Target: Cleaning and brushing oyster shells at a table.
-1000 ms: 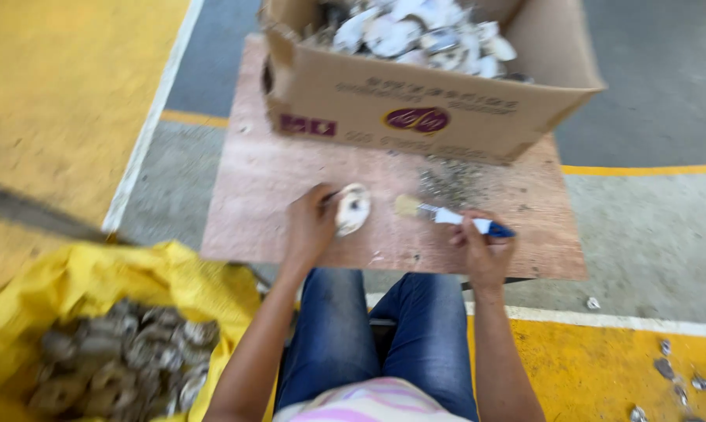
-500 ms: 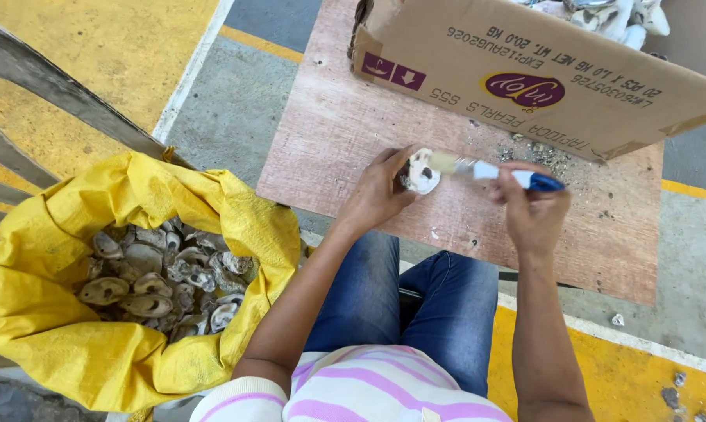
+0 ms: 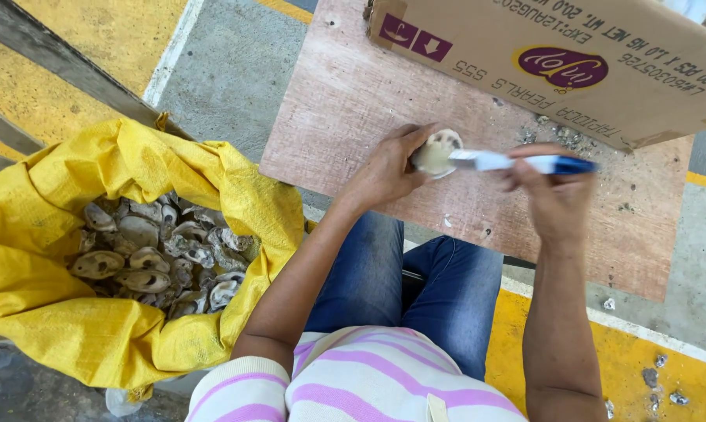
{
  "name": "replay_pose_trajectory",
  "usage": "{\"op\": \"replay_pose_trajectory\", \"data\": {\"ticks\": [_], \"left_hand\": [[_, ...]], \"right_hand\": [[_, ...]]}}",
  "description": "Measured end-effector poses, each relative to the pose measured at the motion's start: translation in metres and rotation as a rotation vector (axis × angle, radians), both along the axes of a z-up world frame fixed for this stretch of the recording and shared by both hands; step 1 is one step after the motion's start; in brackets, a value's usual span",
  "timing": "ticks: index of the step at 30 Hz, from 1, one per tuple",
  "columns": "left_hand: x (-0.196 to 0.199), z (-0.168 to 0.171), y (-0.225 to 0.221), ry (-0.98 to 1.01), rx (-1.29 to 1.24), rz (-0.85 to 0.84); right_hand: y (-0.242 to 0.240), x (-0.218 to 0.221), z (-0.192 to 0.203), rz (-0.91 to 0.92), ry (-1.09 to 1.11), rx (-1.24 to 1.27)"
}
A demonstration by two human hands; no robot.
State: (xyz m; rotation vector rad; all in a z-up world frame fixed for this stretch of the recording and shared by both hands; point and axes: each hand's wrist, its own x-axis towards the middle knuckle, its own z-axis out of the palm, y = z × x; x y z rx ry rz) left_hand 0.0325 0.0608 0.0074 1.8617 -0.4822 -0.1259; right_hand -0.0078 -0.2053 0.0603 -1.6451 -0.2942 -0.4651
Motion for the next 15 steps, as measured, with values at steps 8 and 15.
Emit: {"op": "replay_pose_trajectory", "data": {"ticks": [8,15], "left_hand": [[0.003,0.011,0.006,0.052,0.076,-0.081],[0.004,0.013,0.001,0.018,0.065,-0.056]], "right_hand": [[0.007,-0.005,0.002,0.027,0.01,-0.022],[-0.005,-0.003,0.01,-0.19,0.108,-0.315]]}}
